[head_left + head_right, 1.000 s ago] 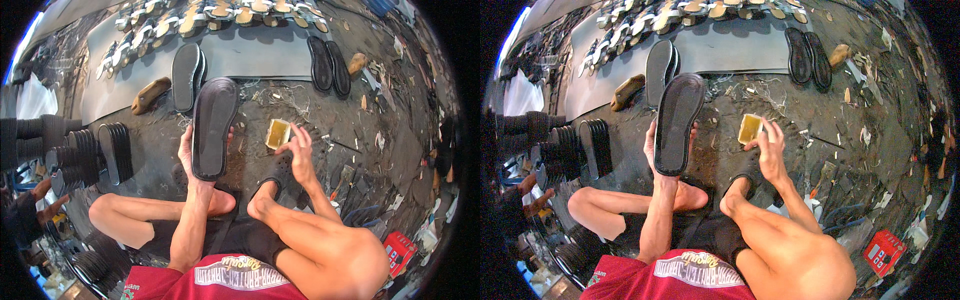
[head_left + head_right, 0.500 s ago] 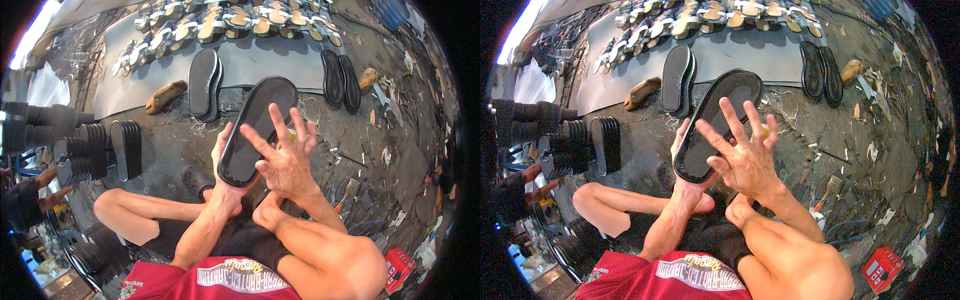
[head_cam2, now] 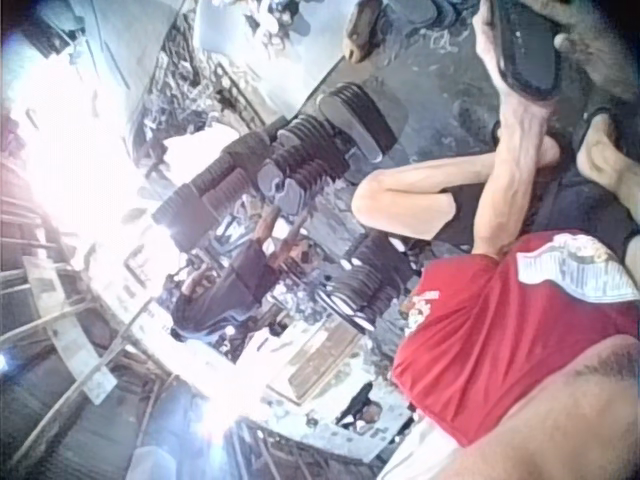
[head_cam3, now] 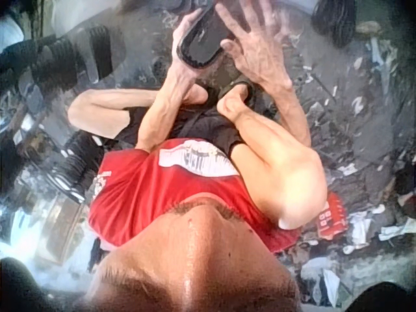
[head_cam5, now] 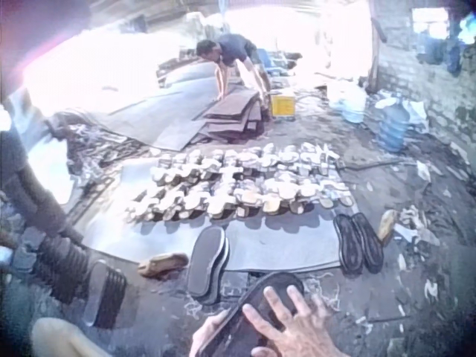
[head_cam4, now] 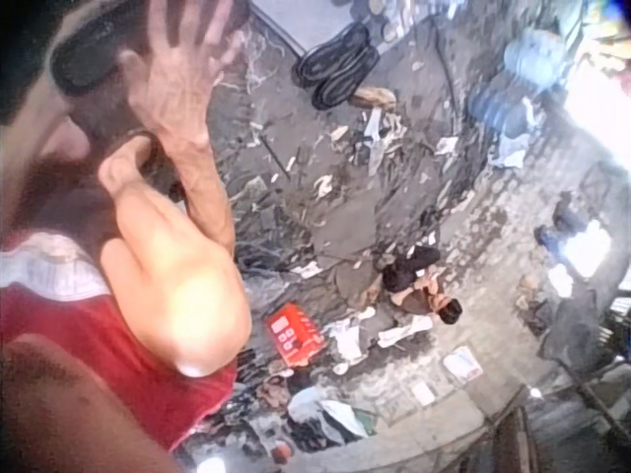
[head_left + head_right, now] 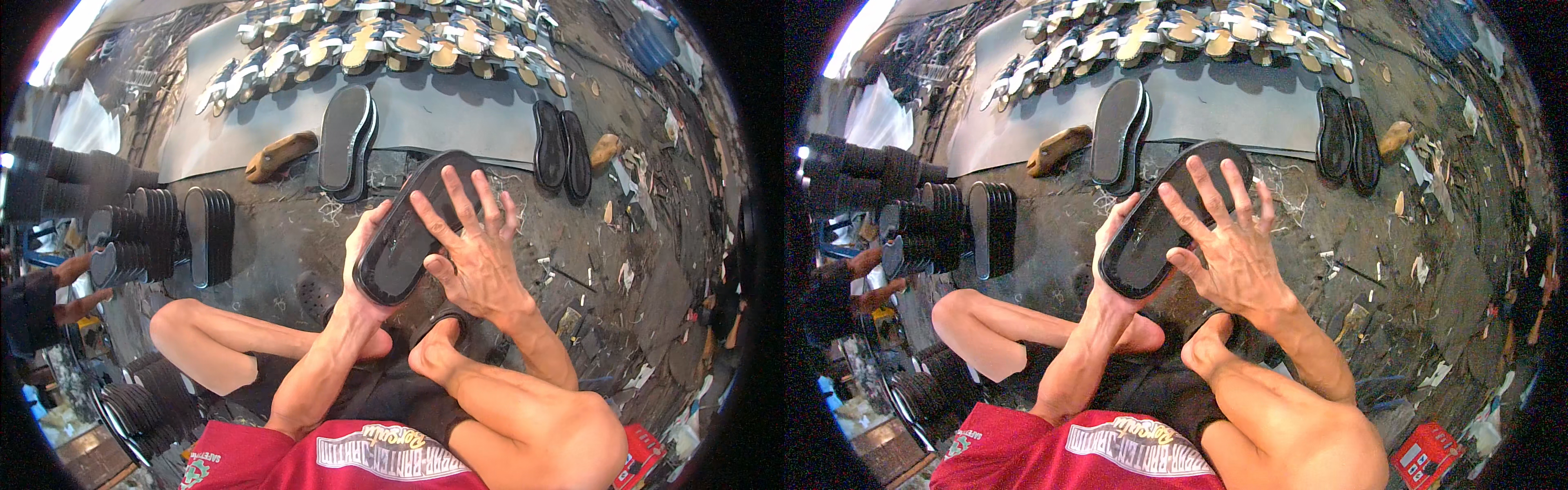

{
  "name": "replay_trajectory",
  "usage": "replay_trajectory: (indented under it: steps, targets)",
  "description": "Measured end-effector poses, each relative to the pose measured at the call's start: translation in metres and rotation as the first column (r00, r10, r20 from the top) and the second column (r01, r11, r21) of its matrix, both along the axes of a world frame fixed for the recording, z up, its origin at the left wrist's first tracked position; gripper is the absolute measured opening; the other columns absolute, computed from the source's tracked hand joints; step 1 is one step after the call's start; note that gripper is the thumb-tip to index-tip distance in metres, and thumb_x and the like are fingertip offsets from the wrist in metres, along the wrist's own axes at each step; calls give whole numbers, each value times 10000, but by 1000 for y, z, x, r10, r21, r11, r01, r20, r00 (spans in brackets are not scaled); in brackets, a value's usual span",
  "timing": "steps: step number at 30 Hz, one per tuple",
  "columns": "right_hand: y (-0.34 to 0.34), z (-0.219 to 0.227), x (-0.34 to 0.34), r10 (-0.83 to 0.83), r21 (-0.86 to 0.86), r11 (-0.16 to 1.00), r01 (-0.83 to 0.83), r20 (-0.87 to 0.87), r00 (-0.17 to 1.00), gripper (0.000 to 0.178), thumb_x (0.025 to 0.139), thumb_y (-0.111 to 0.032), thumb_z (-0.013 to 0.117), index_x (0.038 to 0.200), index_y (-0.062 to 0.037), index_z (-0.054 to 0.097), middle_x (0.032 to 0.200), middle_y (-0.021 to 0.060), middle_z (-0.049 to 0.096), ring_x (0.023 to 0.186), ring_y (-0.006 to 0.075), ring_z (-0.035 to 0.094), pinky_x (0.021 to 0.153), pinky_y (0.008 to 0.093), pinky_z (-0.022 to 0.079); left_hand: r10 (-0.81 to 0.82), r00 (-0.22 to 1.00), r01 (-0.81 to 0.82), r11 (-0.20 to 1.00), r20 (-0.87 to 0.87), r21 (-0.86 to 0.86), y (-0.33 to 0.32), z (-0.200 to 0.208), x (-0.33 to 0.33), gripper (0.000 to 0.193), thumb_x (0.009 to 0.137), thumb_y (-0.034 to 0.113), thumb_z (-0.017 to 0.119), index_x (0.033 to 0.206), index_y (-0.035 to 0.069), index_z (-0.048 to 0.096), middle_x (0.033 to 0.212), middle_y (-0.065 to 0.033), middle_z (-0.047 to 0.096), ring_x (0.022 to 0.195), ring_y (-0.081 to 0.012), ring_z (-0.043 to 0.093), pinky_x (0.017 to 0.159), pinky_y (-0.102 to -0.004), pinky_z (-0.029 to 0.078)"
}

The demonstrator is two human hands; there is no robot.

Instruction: The person sits on the floor and cleans black shoe insoles using a small sponge and a liquid solution. They repeatedly dip the sponge into the solution and wipe the surface of each insole, then place the cleaned insoles aside.

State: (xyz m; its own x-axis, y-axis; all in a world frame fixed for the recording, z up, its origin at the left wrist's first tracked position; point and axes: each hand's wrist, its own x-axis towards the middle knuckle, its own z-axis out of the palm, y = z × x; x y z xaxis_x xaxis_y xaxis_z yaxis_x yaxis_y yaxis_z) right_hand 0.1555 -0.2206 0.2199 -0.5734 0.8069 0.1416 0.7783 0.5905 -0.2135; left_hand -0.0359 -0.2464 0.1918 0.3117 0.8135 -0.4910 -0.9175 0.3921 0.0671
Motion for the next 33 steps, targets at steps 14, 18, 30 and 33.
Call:
replay_trajectory:
  steps: [14,18,30,33]
  targets:
    - [-9,-9,-7,155,-143,977,-160,-50,987,688,1080,-735,355,1693,-425,394,1832,67,186,1651,424,160,1259,726,94,19,993,-18,1000,-115,9,1,12,0,433,1110,430,552,1404,139,678,1306,-93,766,1113,-251,767,941,-440,651]
    - [-10,-7,-8,194,-148,969,-200,-55,979,679,1078,-734,367,1688,-437,396,1833,58,182,1653,414,161,1256,727,110,-20,971,30,999,-237,38,-2,2,-3,533,1114,448,490,1569,182,571,1455,-76,686,1264,-249,701,1065,-450,591]
    - [-3,6,-7,336,-136,932,-335,-17,942,652,1080,-753,326,1663,-477,424,1826,54,193,1657,372,146,1296,666,75,-115,983,92,982,142,162,-8,-23,-17,495,1124,432,477,1503,145,616,1446,-128,695,1263,-288,710,1015,-488,631]
    - [-1,10,-7,368,-109,925,-365,8,930,656,1086,-768,277,1649,-479,452,1823,59,203,1658,363,137,1307,640,38,-158,961,138,985,228,103,-7,-30,-20,539,1104,451,489,1539,151,594,1462,-136,675,1269,-312,701,1030,-516,618]
